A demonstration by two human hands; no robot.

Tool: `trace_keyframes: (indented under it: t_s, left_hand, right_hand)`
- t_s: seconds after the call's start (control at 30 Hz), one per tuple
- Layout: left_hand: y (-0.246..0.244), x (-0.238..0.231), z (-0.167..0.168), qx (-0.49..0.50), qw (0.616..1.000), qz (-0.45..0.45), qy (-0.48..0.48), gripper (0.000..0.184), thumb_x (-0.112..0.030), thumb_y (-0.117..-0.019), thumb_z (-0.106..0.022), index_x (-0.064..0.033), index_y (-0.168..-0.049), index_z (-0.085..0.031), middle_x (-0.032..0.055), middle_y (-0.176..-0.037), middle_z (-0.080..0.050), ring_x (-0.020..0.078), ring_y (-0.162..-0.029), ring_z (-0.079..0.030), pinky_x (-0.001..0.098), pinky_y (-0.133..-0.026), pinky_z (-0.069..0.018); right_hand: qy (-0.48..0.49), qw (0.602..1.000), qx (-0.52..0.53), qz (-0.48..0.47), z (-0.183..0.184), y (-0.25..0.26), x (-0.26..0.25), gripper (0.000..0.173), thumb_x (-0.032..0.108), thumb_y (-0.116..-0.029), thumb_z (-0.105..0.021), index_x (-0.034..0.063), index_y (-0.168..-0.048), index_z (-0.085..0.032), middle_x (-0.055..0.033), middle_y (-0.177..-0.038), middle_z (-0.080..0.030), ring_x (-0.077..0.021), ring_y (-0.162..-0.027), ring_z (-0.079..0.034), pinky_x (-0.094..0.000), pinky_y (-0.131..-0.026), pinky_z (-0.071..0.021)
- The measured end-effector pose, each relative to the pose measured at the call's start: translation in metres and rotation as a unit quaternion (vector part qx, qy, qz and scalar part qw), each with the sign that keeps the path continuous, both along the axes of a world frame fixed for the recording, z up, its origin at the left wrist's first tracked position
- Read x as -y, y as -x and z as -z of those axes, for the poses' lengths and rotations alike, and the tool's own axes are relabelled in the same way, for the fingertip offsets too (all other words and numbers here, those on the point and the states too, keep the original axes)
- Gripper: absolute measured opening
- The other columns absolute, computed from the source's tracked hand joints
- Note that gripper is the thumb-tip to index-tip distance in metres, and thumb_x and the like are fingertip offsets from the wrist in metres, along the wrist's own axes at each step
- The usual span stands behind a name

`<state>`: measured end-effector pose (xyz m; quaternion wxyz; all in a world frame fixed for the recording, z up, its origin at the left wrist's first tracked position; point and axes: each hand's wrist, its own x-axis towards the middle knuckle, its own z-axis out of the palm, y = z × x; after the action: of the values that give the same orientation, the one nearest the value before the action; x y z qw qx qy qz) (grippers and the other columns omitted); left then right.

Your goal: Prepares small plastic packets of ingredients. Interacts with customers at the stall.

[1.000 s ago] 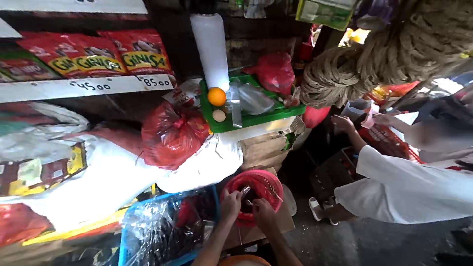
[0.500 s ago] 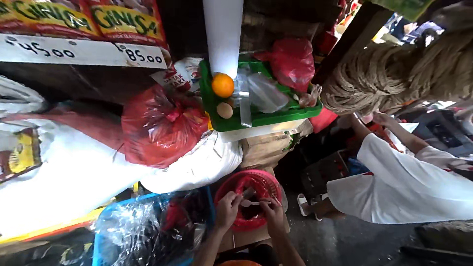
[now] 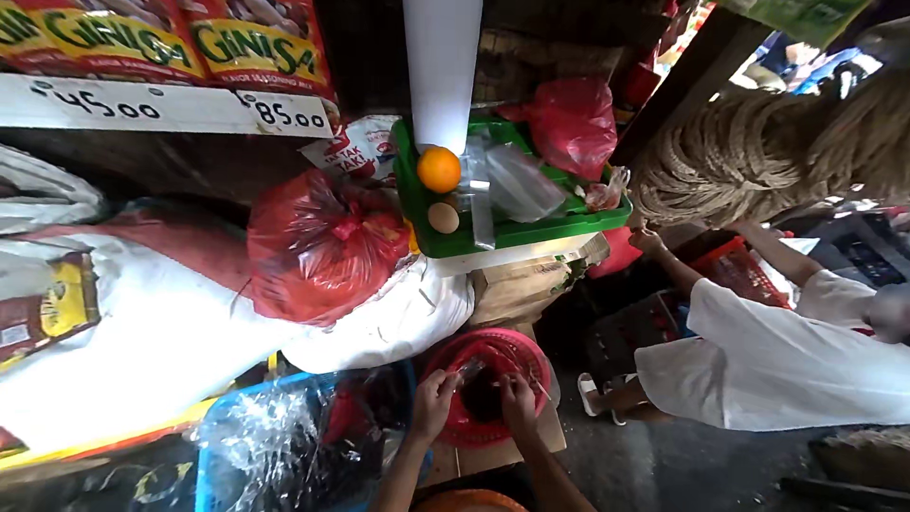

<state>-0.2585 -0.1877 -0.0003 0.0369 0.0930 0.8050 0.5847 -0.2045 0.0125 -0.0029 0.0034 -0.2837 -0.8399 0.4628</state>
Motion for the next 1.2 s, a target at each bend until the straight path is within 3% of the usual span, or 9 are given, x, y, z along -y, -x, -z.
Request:
trace_keyframes:
  t_s: [0.17,0.4,0.6,0.7,0.77,0.97,1.1,1.2]
  left_hand:
    - [0.000,0.005,-0.003,-0.015,1.000,-0.022,0.006,0.024,-0.025,-0.1026,-0.059,-0.0093,-0.091,-0.074,-0.0025,-0.082,-0.069,0.0043,-0.074,-0.065,0.0248,-0.072,-0.0566]
    - [-0.006,0.006,-0.002,-0.008,1.000,-0.017,0.003,0.028,-0.030,-0.1023,-0.060,-0.0099,-0.088,-0.073,-0.0025,-0.080,-0.067,0.0052,-0.072,-0.064,0.0256,-0.070,-0.0562]
    - [-0.007,0.011,0.001,0.021,0.999,-0.023,-0.030,0.031,-0.031,-0.1017,-0.061,-0.0082,-0.084,-0.072,-0.0006,-0.076,-0.065,0.0083,-0.070,-0.062,0.0287,-0.069,-0.0554]
    - [-0.002,0.012,-0.003,0.046,0.998,-0.015,-0.029,0.031,-0.033,-0.1022,-0.060,-0.0093,-0.087,-0.073,-0.0014,-0.078,-0.067,0.0077,-0.072,-0.064,0.0299,-0.071,-0.0557]
    - [0.003,0.017,-0.007,0.075,0.997,0.006,-0.014,0.030,-0.033,-0.1030,-0.059,-0.0101,-0.093,-0.076,-0.0012,-0.083,-0.072,0.0071,-0.078,-0.067,0.0311,-0.078,-0.0575]
    - [0.015,0.031,-0.027,0.126,0.983,0.021,0.132,0.039,-0.043,-0.1037,-0.053,-0.0143,-0.092,-0.077,0.0004,-0.085,-0.072,0.0136,-0.082,-0.068,0.0434,-0.081,-0.0561]
    - [0.022,0.032,-0.059,0.084,0.988,0.036,0.127,0.035,-0.036,-0.1049,-0.053,-0.0098,-0.103,-0.076,0.0045,-0.100,-0.073,0.0148,-0.095,-0.069,0.0404,-0.092,-0.0560]
    - [0.023,0.030,-0.067,0.101,0.987,0.070,0.108,0.033,-0.034,-0.1062,-0.055,-0.0080,-0.107,-0.075,0.0056,-0.100,-0.074,0.0156,-0.094,-0.070,0.0423,-0.092,-0.0565]
  right_hand:
    - [0.171,0.982,-0.009,0.081,0.012,0.010,0.009,0.033,0.025,-0.1081,-0.052,-0.0020,-0.110,-0.070,-0.0117,-0.084,-0.072,-0.0201,-0.071,-0.068,-0.0409,-0.071,-0.0590]
    - [0.259,0.960,0.012,0.105,0.018,0.012,0.035,0.031,0.024,-0.1075,-0.054,-0.0031,-0.111,-0.069,-0.0116,-0.083,-0.071,-0.0180,-0.067,-0.065,-0.0360,-0.064,-0.0564]
    - [0.360,0.918,0.031,0.166,0.018,0.009,0.032,0.031,0.026,-0.1081,-0.053,-0.0010,-0.114,-0.066,-0.0085,-0.079,-0.067,-0.0140,-0.059,-0.059,-0.0301,-0.053,-0.0497]
    - [0.402,0.894,0.023,0.198,0.011,0.007,0.023,0.029,0.025,-0.1092,-0.050,-0.0001,-0.114,-0.064,-0.0074,-0.077,-0.065,-0.0125,-0.057,-0.057,-0.0272,-0.050,-0.0473]
    - [0.422,0.881,0.014,0.212,0.007,0.005,0.021,0.028,0.024,-0.1093,-0.050,0.0005,-0.113,-0.064,-0.0068,-0.075,-0.064,-0.0123,-0.055,-0.056,-0.0267,-0.048,-0.0464]
    - [0.453,0.864,-0.025,0.217,-0.013,-0.002,0.011,0.026,0.025,-0.1084,-0.050,0.0018,-0.111,-0.062,-0.0054,-0.070,-0.060,-0.0111,-0.050,-0.052,-0.0268,-0.044,-0.0447]
    - [0.435,0.874,-0.059,0.206,-0.042,-0.001,0.001,0.022,0.021,-0.1073,-0.050,0.0020,-0.107,-0.061,-0.0043,-0.070,-0.060,-0.0110,-0.051,-0.053,-0.0270,-0.045,-0.0466]
    - [0.419,0.877,-0.080,0.223,-0.045,0.000,-0.004,0.022,0.019,-0.1059,-0.053,-0.0002,-0.104,-0.063,-0.0057,-0.069,-0.062,-0.0115,-0.050,-0.052,-0.0269,-0.044,-0.0452]
